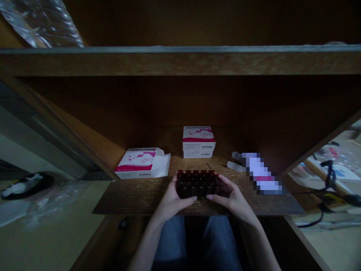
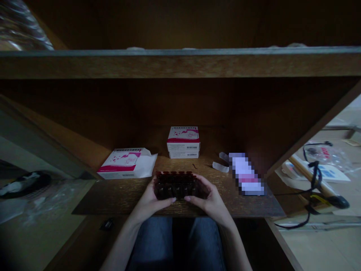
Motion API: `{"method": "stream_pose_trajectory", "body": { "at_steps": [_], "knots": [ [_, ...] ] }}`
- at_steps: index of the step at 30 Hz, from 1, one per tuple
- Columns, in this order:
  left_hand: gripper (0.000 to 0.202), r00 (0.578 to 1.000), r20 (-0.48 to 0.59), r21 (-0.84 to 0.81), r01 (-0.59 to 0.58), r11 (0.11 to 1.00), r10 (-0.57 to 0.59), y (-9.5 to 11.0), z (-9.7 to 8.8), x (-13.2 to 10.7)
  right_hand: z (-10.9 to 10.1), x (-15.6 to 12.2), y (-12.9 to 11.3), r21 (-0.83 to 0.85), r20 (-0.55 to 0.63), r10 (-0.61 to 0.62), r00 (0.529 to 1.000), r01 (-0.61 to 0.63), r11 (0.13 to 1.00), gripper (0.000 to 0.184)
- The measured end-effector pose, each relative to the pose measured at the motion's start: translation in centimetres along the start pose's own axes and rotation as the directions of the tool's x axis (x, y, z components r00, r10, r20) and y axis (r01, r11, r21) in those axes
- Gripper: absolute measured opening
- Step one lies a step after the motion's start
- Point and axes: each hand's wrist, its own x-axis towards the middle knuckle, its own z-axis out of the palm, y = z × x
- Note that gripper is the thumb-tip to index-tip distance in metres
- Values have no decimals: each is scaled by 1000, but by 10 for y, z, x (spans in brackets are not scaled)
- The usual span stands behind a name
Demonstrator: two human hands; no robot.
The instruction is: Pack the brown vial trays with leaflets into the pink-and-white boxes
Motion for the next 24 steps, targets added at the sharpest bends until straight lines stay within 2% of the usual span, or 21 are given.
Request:
{"method": "stream_pose_trajectory", "body": {
  "at_steps": [4, 7, 10, 13, 17, 20, 22, 24],
  "knots": [
    [81, 999, 16, -69, 37, 997, -36, 14, 1, 0, 4, 2, -5, -20, -20, 7, 1000, -8, 1000, 58],
    [65, 997, 46, -128, 71, 989, -66, 32, 4, 3, 9, 9, -15, -2, 29, 31, 999, -31, 1000, 41],
    [51, 997, 44, -183, 75, 980, -68, 51, 9, 6, 14, 18, -31, 48, -10, 27, 1000, -26, 998, 35],
    [48, 999, 41, -213, 36, 976, -28, 66, 14, 10, 16, 24, -47, 71, -46, -23, 999, 26, 997, 32],
    [58, 994, 8, -134, -111, 985, 113, 82, 15, 13, 9, 22, -64, 4, 17, -136, 991, 136, 991, 33],
    [55, 940, 26, 128, -340, 932, 340, 97, 12, 9, 0, 17, -76, -58, 96, -226, 969, 232, 971, 44],
    [46, 877, 76, 299, -473, 829, 473, 106, 12, 6, -4, 12, -85, -97, 164, -307, 938, 325, 941, 54],
    [41, 808, 109, 359, -575, 735, 579, 113, 13, 5, -5, 7, -94, -132, 215, -381, 899, 414, 901, 57]
  ]
}}
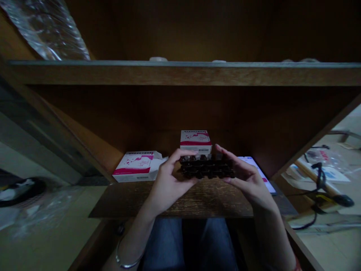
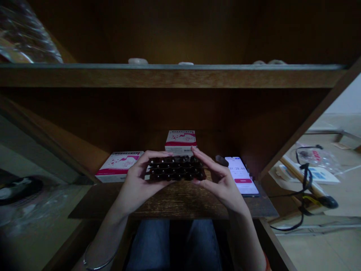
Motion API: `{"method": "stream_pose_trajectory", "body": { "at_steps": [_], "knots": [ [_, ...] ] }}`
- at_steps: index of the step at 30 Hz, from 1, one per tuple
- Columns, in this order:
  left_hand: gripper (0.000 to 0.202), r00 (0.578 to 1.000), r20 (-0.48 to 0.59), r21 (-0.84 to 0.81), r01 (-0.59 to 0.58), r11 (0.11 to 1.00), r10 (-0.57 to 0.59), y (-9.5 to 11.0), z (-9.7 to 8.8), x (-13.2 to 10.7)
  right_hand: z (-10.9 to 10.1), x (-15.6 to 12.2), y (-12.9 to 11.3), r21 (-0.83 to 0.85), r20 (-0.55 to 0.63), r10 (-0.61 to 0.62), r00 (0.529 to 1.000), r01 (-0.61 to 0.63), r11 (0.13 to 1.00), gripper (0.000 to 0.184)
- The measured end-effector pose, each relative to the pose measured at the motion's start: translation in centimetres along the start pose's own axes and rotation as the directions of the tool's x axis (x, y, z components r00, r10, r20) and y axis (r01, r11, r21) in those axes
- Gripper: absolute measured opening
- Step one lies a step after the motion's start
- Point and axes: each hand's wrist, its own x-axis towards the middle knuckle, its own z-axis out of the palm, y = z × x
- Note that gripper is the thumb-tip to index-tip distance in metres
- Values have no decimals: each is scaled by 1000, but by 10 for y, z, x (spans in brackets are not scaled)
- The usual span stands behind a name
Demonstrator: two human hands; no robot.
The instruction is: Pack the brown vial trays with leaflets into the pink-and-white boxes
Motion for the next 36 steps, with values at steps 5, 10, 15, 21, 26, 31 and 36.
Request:
{"method": "stream_pose_trajectory", "body": {
  "at_steps": [5, 10, 15, 21, 26, 31, 36],
  "knots": [
    [46, 951, -119, 57, -282, 958, 287, -5, 5, 5, 5, -6, -12, -2, -40, 6, 999, -6, 1000, 61],
    [44, 908, -182, 163, -352, 922, 378, -16, 7, 4, 6, -8, -5, 243, -80, 173, 982, -149, 958, 72],
    [48, 862, -178, 240, -431, 870, 476, -16, 5, 1, 4, -4, -5, 479, 114, 275, 955, -295, 826, 45],
    [55, 842, -3, 308, -512, 802, 539, -17, 2, -7, 14, -1, -8, 442, -44, 407, 912, -348, 827, 43],
    [77, 932, -143, 300, -281, 911, 335, -24, 13, -12, 24, 1, -12, 467, -77, 395, 916, -317, 825, 31],
    [58, 906, -130, -402, 324, 856, -404, -26, 19, -11, 23, -2, -4, 460, -123, 281, 952, -196, 866, 45],
    [67, 777, 380, -429, 629, 648, -502, -11, 10, -14, 17, -5, 7, 328, -167, 186, 968, -124, 937, 64]
  ]
}}
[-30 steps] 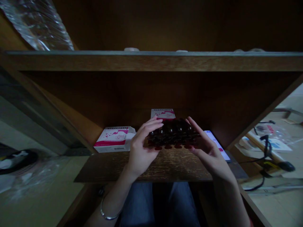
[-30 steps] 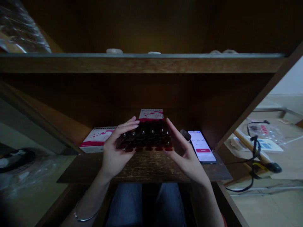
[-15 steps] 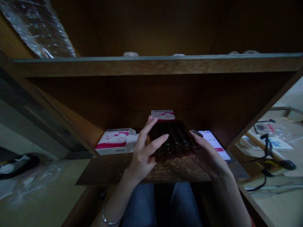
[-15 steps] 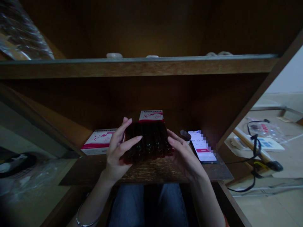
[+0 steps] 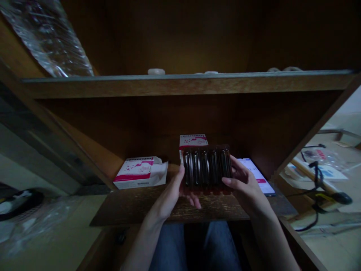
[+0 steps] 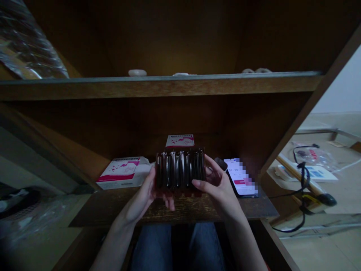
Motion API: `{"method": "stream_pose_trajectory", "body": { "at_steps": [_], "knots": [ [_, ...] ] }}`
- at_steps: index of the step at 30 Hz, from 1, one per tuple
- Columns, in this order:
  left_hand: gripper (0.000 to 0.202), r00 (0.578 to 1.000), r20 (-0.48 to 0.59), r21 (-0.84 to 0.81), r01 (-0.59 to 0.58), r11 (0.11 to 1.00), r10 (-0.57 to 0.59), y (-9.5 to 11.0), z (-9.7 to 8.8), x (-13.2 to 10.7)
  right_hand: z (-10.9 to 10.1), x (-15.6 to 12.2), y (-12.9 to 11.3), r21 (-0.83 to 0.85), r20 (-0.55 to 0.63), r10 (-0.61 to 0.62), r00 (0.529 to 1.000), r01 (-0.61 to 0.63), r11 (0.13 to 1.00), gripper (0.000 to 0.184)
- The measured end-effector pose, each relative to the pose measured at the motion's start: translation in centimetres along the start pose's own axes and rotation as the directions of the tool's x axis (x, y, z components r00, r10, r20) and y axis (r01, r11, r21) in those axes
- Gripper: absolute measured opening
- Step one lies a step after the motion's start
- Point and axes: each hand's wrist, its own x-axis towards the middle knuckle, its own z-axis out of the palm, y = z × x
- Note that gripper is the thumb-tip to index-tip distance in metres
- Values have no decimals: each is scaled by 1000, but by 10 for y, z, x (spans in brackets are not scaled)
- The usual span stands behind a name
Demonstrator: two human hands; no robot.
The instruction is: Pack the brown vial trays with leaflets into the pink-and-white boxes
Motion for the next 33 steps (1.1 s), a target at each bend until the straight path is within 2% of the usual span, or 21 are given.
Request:
{"method": "stream_pose_trajectory", "body": {
  "at_steps": [1, 8, 10, 12, 16, 18, 20, 22, 24, 26, 29, 31, 33],
  "knots": [
    [65, 1000, 9, 44, 2, 999, -2, 2, 1, -2, -1, 0, 1, -14, 10, -13, 1000, 13, 1000, 65],
    [48, 993, -120, 300, 18, 954, 19, 4, 3, -3, -2, -3, 4, -53, 9, -76, 997, 76, 996, 66],
    [51, 991, -132, 391, 33, 920, 21, 2, 3, -3, -2, -3, 5, -93, -13, -119, 993, 117, 989, 65],
    [56, 991, -131, 416, 48, 908, 8, 0, 3, -3, -1, -4, 5, -132, -18, -173, 985, 169, 977, 64],
    [66, 994, -108, 290, 35, 956, -4, -3, 3, -3, 0, -7, 2, -207, 25, -266, 964, 265, 942, 67],
    [71, 1000, -17, 193, -15, 981, 18, -5, -1, -2, 0, -10, 0, -257, 52, -310, 949, 313, 914, 66],
    [80, 991, 132, 38, -31, 999, 26, -6, -5, -2, 1, -12, -2, -300, 97, -364, 926, 376, 877, 62],
    [92, 964, 264, -158, 15, 987, 28, -4, -7, -2, 1, -12, -6, -341, 142, -421, 896, 443, 829, 56],
    [100, 954, 296, -321, 56, 945, 44, 0, -6, -3, 0, -9, -9, -380, 171, -481, 860, 508, 773, 53],
    [96, 972, 225, -418, 40, 908, 61, 8, -2, -4, -1, -4, -10, -419, 201, -535, 821, 566, 710, 50],
    [72, 996, 32, -449, -58, 892, 81, 18, 6, -4, -4, 2, -7, -477, 271, -553, 788, 609, 634, 46],
    [50, 989, -98, -404, -138, 904, 107, 19, 12, -2, -5, 3, -3, -520, 278, -520, 808, 581, 626, 46],
    [37, 975, -177, -342, -186, 921, 131, 18, 17, -1, -5, 3, 2, -547, 262, -488, 833, 544, 636, 47]
  ]
}}
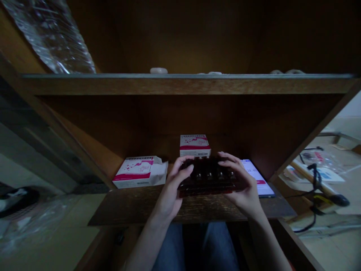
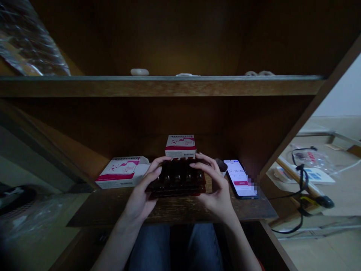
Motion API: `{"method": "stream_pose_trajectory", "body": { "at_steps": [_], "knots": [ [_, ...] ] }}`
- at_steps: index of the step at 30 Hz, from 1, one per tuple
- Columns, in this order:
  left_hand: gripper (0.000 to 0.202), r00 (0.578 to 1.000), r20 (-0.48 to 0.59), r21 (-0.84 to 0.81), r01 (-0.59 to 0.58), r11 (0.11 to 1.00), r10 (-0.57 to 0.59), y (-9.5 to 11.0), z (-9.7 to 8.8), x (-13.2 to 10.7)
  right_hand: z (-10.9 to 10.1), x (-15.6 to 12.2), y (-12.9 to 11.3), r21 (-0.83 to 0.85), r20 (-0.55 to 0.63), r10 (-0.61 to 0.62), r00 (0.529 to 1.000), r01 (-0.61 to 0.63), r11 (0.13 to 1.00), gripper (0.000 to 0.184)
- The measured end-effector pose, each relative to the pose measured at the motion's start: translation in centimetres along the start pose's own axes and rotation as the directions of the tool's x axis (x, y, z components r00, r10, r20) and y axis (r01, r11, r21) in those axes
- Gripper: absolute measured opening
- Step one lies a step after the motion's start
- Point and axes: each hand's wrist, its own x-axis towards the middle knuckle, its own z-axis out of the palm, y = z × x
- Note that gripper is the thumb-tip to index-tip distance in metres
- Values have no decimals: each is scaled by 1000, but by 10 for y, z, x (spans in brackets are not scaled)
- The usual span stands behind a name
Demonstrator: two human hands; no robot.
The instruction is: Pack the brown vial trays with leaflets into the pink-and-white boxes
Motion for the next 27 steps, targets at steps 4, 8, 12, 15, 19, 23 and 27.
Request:
{"method": "stream_pose_trajectory", "body": {
  "at_steps": [4, 8, 12, 15, 19, 23, 27],
  "knots": [
    [45, 992, -119, -8, -35, 999, 34, -7, 3, 1, 4, -3, 4, -67, -4, -27, 1000, 27, 997, 53],
    [59, 972, -224, -146, 40, 989, -73, -9, 1, 3, 2, -3, 9, -132, -9, -100, 995, 98, 986, 59],
    [36, 965, -161, -267, 161, 950, -209, -10, -6, 8, 1, -4, 10, -178, 56, -143, 988, 151, 972, 67],
    [19, 949, -140, -325, 224, 919, -281, -11, -10, 11, -1, -3, 12, -216, 80, -135, 988, 149, 965, 75],
    [34, 943, -197, -311, 198, 930, -267, -8, -13, 11, -19, -2, 32, -380, -85, -39, 996, 4, 925, 78],
    [41, 941, -249, -271, 158, 950, -228, -5, -18, 10, -47, -12, 72, -679, -46, 132, 990, -128, 723, 48],
    [39, 946, -267, -238, 122, 963, -186, -6, -24, 9, -58, -20, 90, -756, 65, 281, 958, -136, 641, 21]
  ]
}}
